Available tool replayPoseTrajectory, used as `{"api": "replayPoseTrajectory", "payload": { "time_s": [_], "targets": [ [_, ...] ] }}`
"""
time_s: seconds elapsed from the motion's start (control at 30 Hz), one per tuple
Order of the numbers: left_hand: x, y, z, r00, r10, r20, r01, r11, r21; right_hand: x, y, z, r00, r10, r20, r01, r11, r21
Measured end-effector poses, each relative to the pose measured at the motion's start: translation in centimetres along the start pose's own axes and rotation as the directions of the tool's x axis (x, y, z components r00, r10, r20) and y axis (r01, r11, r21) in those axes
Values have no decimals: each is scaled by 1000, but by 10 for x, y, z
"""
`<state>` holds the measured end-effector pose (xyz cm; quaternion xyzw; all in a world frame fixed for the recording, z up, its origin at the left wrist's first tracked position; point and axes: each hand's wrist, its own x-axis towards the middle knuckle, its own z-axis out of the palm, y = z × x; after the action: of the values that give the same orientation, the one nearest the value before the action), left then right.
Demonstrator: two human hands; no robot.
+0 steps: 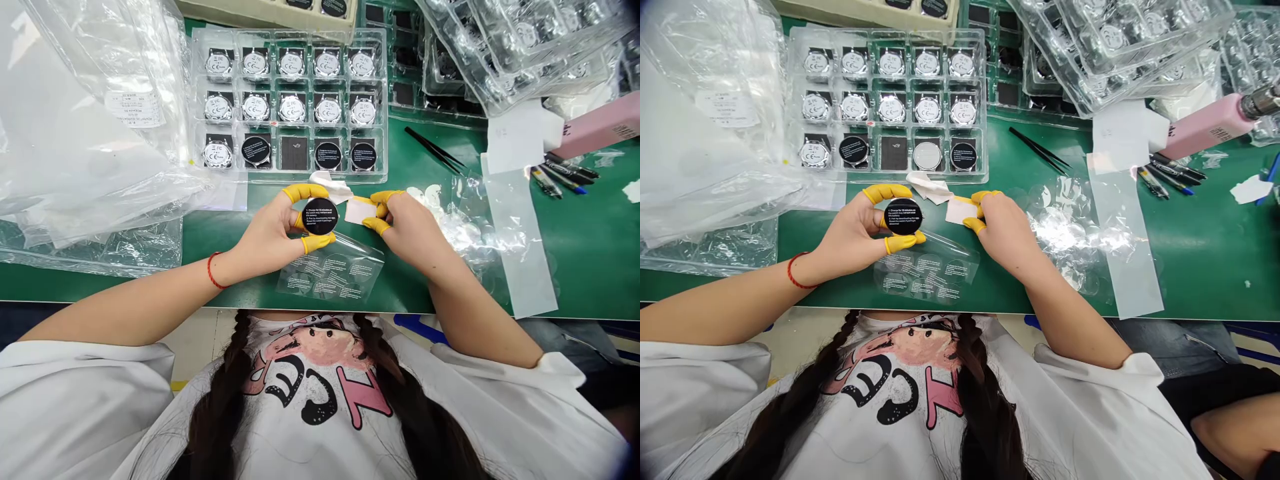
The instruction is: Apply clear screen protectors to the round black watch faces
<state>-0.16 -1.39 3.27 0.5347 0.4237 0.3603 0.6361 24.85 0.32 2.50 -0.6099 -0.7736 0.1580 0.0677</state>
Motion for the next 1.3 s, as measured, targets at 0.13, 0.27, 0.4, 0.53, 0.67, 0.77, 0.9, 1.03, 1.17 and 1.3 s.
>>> {"api": "replayPoseTrajectory", "payload": {
  "time_s": [0.13, 0.27, 0.4, 0.53, 0.67, 0.77, 0.9, 1.03, 1.17, 1.3],
  "targets": [
    [-1, 1, 1, 1000, -17, 14, 17, 1000, -15, -3, 1, 3, 999, -4, -45, 7, 998, 70],
    [-1, 1, 2, 1000, 6, 2, -6, 1000, -17, 1, 0, 6, 999, -17, -29, 19, 997, 69],
    [0, 0, 1, 1000, 6, 1, -6, 1000, -10, -4, -12, -3, 994, -14, -108, 32, 986, 166],
    [0, -1, 0, 999, 27, 17, -27, 1000, 7, -18, -47, -20, 937, -85, -338, 214, 906, 365],
    [-1, -7, -4, 994, 108, 24, -110, 990, 92, -21, -75, -14, 882, -285, -374, 387, 892, 233],
    [-1, -14, -7, 986, 159, 50, -165, 976, 142, -10, -77, 0, 839, -377, -393, 437, 896, 73],
    [-1, -20, -8, 982, 167, 90, -177, 976, 124, 4, -67, 8, 827, -356, -436, 425, 903, 69],
    [1, -20, -7, 979, 155, 132, -171, 978, 117, 10, -60, 6, 838, -345, -423, 427, 897, 114],
    [3, -14, -6, 984, 95, 152, -109, 990, 89, 9, -54, -5, 886, -311, -345, 374, 918, 132],
    [5, -8, -5, 987, 60, 149, -68, 997, 48, 2, -56, -17, 879, -385, -281, 438, 886, 155]
  ]
}}
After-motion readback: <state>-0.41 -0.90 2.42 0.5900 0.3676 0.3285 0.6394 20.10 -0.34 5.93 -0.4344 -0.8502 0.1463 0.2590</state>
